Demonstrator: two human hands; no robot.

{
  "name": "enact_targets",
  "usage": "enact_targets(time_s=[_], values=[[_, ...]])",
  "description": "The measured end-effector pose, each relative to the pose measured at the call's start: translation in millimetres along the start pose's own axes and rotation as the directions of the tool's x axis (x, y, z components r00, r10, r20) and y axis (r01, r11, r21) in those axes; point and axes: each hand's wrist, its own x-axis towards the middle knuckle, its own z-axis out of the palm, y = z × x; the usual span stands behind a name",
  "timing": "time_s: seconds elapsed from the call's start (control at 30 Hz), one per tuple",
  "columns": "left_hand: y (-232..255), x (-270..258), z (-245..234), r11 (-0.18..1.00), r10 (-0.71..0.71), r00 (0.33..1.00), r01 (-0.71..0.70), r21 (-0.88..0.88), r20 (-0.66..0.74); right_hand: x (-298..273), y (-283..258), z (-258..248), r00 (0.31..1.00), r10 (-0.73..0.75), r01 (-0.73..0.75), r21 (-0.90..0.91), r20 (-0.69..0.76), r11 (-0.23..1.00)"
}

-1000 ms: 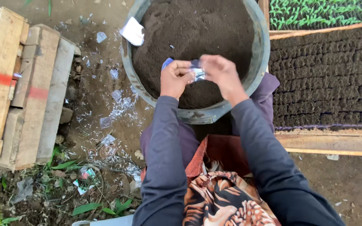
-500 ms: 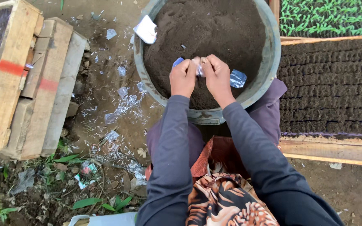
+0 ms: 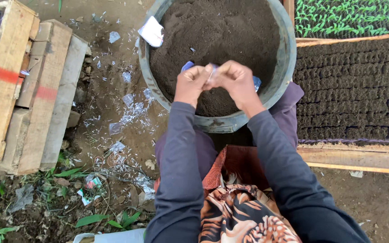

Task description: The person scoops soil from a large basin and fills small plastic seedling pouches by hand. They then place the filled pouches into a wooden tray containing other seedlings.

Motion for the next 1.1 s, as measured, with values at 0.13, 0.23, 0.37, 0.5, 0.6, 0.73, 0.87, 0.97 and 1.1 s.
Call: enact_targets(time_s=[0.13,0.23,0.37,0.5,0.6,0.73,0.87,0.97,1.1], values=[[-7,11,-23,0.984,0.004,1.0,-0.009,0.18,0.03,22,40,-46,0.992,0.125,-0.129,-0.221,-0.033,0.967],[-25,23,-36,0.793,0.161,0.985,-0.088,0.603,-0.068,30,80,-82,0.979,0.18,-0.067,-0.682,0.096,0.728],[-11,9,-33,0.722,0.171,0.973,-0.015,0.691,-0.158,22,118,-84,0.728,0.645,-0.419,-0.895,-0.232,0.152],[-36,24,-42,0.613,0.29,0.945,-0.064,0.788,-0.149,6,203,-81,0.908,0.418,-0.059,-0.994,-0.014,0.095],[-29,18,-38,0.623,0.25,0.96,-0.06,0.78,-0.125,2,109,-12,0.675,0.64,-0.698,-0.035,-0.368,0.716],[-26,17,-35,0.539,0.318,0.939,-0.069,0.839,-0.127,21,121,-3,0.541,0.741,-0.607,0.426,-0.397,0.671],[-17,10,-32,0.505,0.256,0.959,-0.027,0.863,-0.12,39,135,-10,0.648,0.713,-0.275,0.79,-0.269,0.548],[11,-5,-14,0.481,0.17,0.981,0.0,0.877,-0.094,50,127,-18,0.693,0.683,-0.25,0.812,-0.23,0.527],[-13,8,-17,0.397,0.085,0.995,0.016,0.918,-0.055,58,97,-4,0.762,0.618,-0.233,0.808,-0.194,0.541]])
